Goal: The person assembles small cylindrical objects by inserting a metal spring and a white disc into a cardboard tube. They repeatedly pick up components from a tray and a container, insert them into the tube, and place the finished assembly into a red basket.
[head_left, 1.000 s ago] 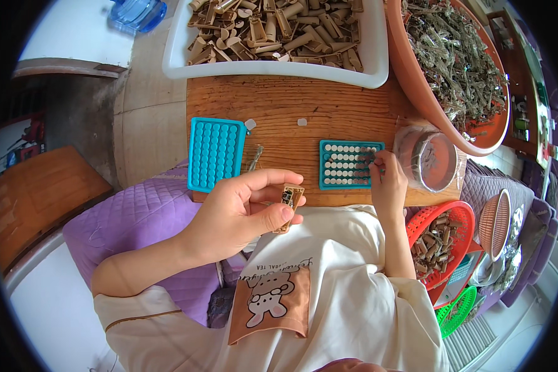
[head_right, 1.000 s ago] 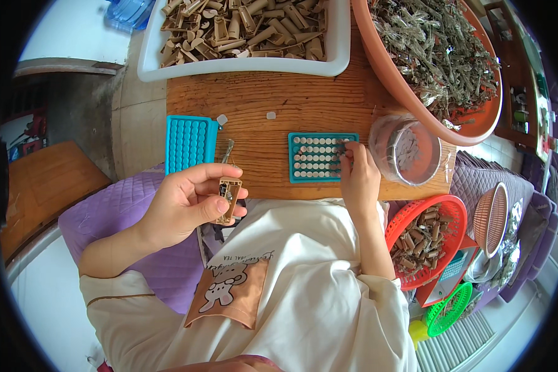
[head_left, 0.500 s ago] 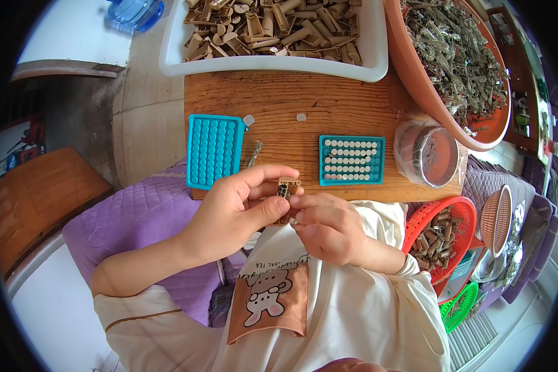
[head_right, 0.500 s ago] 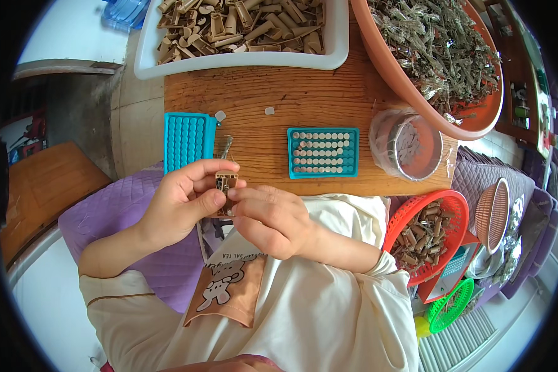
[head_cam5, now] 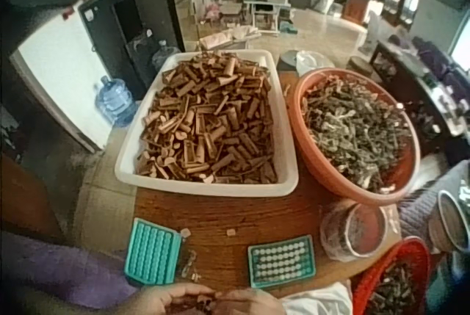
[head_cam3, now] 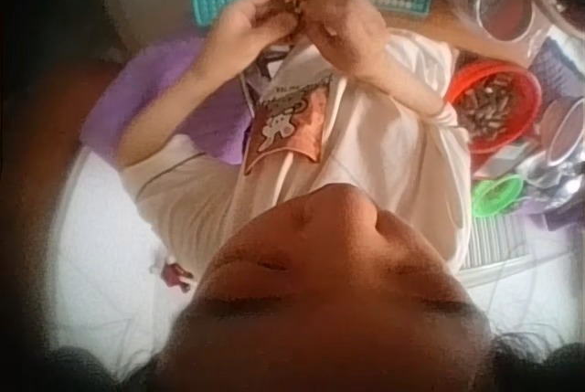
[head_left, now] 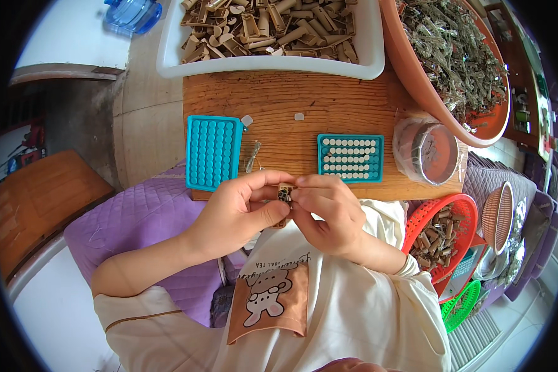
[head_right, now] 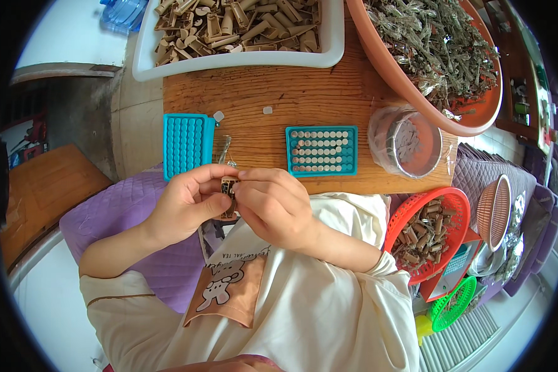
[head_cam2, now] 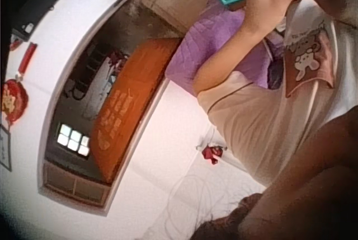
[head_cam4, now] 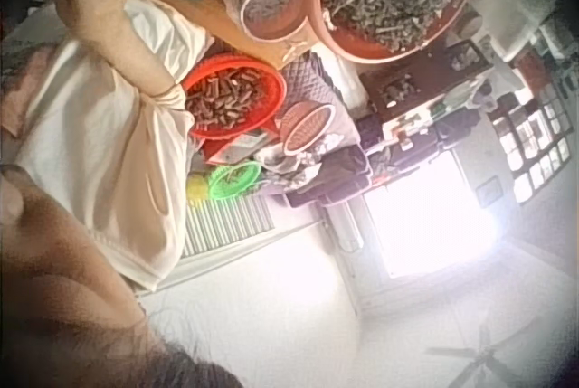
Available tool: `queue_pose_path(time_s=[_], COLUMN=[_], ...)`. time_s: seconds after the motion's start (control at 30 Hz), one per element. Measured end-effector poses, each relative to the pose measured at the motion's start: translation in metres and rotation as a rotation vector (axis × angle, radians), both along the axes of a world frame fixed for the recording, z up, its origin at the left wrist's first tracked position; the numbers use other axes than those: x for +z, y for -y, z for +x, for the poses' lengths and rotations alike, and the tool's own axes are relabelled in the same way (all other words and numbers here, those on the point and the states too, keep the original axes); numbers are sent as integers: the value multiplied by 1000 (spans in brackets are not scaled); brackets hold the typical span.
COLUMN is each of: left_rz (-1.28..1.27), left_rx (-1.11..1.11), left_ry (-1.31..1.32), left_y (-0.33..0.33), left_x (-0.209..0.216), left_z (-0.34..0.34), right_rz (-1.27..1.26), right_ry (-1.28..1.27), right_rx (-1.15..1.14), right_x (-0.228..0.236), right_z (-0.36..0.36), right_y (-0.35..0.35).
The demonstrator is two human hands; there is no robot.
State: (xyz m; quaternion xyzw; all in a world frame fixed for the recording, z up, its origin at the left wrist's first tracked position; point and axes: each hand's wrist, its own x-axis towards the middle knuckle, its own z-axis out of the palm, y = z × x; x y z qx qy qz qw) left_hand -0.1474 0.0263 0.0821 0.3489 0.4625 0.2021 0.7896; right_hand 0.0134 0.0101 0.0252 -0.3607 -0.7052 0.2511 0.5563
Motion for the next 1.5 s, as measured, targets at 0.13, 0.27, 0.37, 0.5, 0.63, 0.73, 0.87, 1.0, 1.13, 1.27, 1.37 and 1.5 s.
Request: queue_pose_path(time_s=[0.13, 0.27, 0.37, 0.5, 0.63, 0.73, 0.87, 1.0, 1.13, 1.27, 1.37, 1.5], left_rz=[-83, -38, -12, 1, 10, -6, -15, -15, -28, -14, -3, 59], left_rx=[22, -18, -63, -91, -132, -139, -75, -59, -42, -48, -55, -103], left_ry=[3, -2, 6, 5, -11, -9, 21, 19, 1, -16, -51, -100], left_y=[0, 6, 9, 9, 12, 10, 11, 9, 9, 8, 10, 8], left_x=[-3, -4, -3, 0, -1, 2, 1, 1, 1, 1, -1, 0], left_z=[1, 0, -1, 2, 2, 2, 2, 2, 1, 2, 3, 4], right_rz=[-69, -227, -503, -608, -561, -452, -396, -427, -312, -249, -141, -24], right_ry=[64, 205, 265, 409, 461, 676, 744, 618, 238, -44, -21, -41], right_rx=[93, -192, -438, -558, -528, -531, -548, -536, -530, -192, -17, 23], right_x=[0, -14, -41, -77, -84, -86, -81, -78, -57, -21, -5, -4], right_z=[11, 45, 78, 107, 105, 105, 101, 99, 75, 33, 18, 1], right_y=[-3, -9, -16, -11, -14, -12, -8, -8, 0, 23, 22, 14])
